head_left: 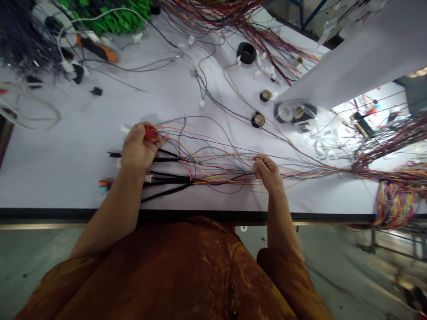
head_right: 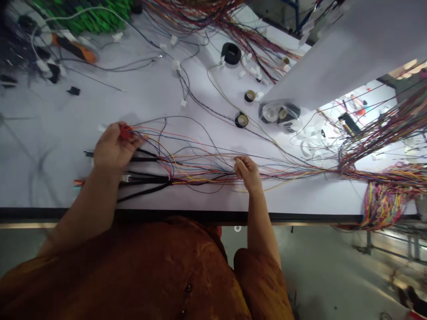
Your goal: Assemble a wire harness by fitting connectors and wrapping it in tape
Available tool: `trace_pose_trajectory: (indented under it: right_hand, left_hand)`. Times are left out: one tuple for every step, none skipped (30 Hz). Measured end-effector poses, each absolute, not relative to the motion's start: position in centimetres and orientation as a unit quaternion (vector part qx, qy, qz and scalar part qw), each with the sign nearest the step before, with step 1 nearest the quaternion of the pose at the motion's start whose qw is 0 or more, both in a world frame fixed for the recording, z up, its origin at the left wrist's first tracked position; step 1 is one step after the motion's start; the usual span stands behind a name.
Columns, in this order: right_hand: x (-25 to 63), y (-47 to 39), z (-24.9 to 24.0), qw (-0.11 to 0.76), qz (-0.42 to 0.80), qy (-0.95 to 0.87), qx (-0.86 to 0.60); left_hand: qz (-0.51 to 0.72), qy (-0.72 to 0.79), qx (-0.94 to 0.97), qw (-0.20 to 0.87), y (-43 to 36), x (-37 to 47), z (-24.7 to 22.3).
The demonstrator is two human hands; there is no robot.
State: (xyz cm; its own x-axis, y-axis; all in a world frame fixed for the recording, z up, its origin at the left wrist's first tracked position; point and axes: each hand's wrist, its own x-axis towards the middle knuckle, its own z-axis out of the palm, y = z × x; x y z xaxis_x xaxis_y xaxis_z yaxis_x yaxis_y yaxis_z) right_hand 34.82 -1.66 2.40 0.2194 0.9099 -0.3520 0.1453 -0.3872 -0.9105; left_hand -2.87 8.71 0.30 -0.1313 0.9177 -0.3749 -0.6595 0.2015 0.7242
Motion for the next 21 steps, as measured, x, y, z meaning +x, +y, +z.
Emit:
trace_pose_trajectory:
  right_hand:
    - [34.7, -1.4, 2.5, 0.364, 0.473, -0.397, -0.697]
    - [34.5, -1.1, 2.7, 0.329, 0.457, -0.413, -0.715]
    - [34.3, -0.8, 2.9, 0.288, 0.440, -0.439, -0.729]
    - [33.9, -0.4, 3.1, 0.243, 0.416, -0.472, -0.738]
    - [33.5, 0.0, 3.3, 0.198, 0.384, -0.507, -0.746]
    - [32.9, 0.4, 3.4, 0.156, 0.347, -0.540, -0.751]
    - [32.3, 0.7, 3.6, 0.124, 0.309, -0.567, -0.754]
    - [31.7, 1.0, 3.6, 0.107, 0.278, -0.590, -0.750]
    - [31.1, 1.2, 3.7, 0.110, 0.261, -0.612, -0.738]
    - [30.7, 1.4, 3.7, 0.132, 0.263, -0.632, -0.717]
    - [30.4, 1.5, 3.6, 0.170, 0.288, -0.643, -0.689]
    - [30.4, 1.5, 3.5, 0.233, 0.329, -0.635, -0.659]
    - [30.8, 1.3, 3.5, 0.309, 0.374, -0.606, -0.630]
    - [31.5, 1.1, 3.4, 0.385, 0.412, -0.562, -0.605]
    - [32.6, 0.6, 3.3, 0.447, 0.435, -0.517, -0.585]
    - [34.0, 0.1, 3.3, 0.514, 0.441, -0.468, -0.567]
    - [35.6, -0.6, 3.4, 0.563, 0.434, -0.435, -0.553]
    - [37.5, -1.4, 3.5, 0.611, 0.421, -0.401, -0.537]
    - [39.3, -2.2, 3.7, 0.705, 0.406, -0.316, -0.488]
    - [41.1, -3.0, 4.1, 0.778, 0.392, -0.221, -0.438]
    - [42.5, -3.7, 4.5, 0.830, 0.372, -0.133, -0.394]
  left_hand:
    - [0.615, 0.435, 0.147, 0.641, 8.7, -2.9, 0.4]
    - [0.616, 0.437, 0.145, 0.639, 8.7, -2.8, 0.4]
    - [0.615, 0.439, 0.145, 0.639, 8.7, -2.8, 0.5]
    - [0.613, 0.440, 0.146, 0.639, 8.7, -2.8, 0.6]
    - [0.610, 0.442, 0.147, 0.641, 8.7, -2.8, 0.6]
    - [0.608, 0.443, 0.149, 0.642, 8.7, -2.8, 0.5]
    - [0.607, 0.443, 0.150, 0.643, 8.7, -2.8, 0.5]
    - [0.607, 0.441, 0.152, 0.643, 8.7, -2.9, 0.4]
    - [0.610, 0.439, 0.151, 0.642, 8.7, -2.9, 0.3]
    - [0.613, 0.436, 0.151, 0.642, 8.7, -2.9, 0.2]
    - [0.615, 0.433, 0.151, 0.642, 8.7, -2.9, 0.1]
    - [0.615, 0.430, 0.151, 0.643, 8.7, -2.9, 0.1]
    - [0.614, 0.430, 0.150, 0.645, 8.8, -2.9, 0.1]
    - [0.612, 0.430, 0.149, 0.647, 8.8, -2.9, 0.1]
    - [0.610, 0.431, 0.147, 0.649, 8.8, -2.8, 0.1]
    - [0.609, 0.432, 0.145, 0.649, 8.8, -2.8, 0.2]
    - [0.611, 0.432, 0.142, 0.648, 8.8, -2.8, 0.2]
    - [0.613, 0.429, 0.141, 0.649, 8.8, -2.8, 0.3]
    - [0.613, 0.424, 0.142, 0.652, 8.8, -2.8, 0.3]
    - [0.612, 0.418, 0.142, 0.656, 8.7, -2.9, 0.4]
    - [0.611, 0.414, 0.142, 0.660, 8.7, -2.9, 0.4]
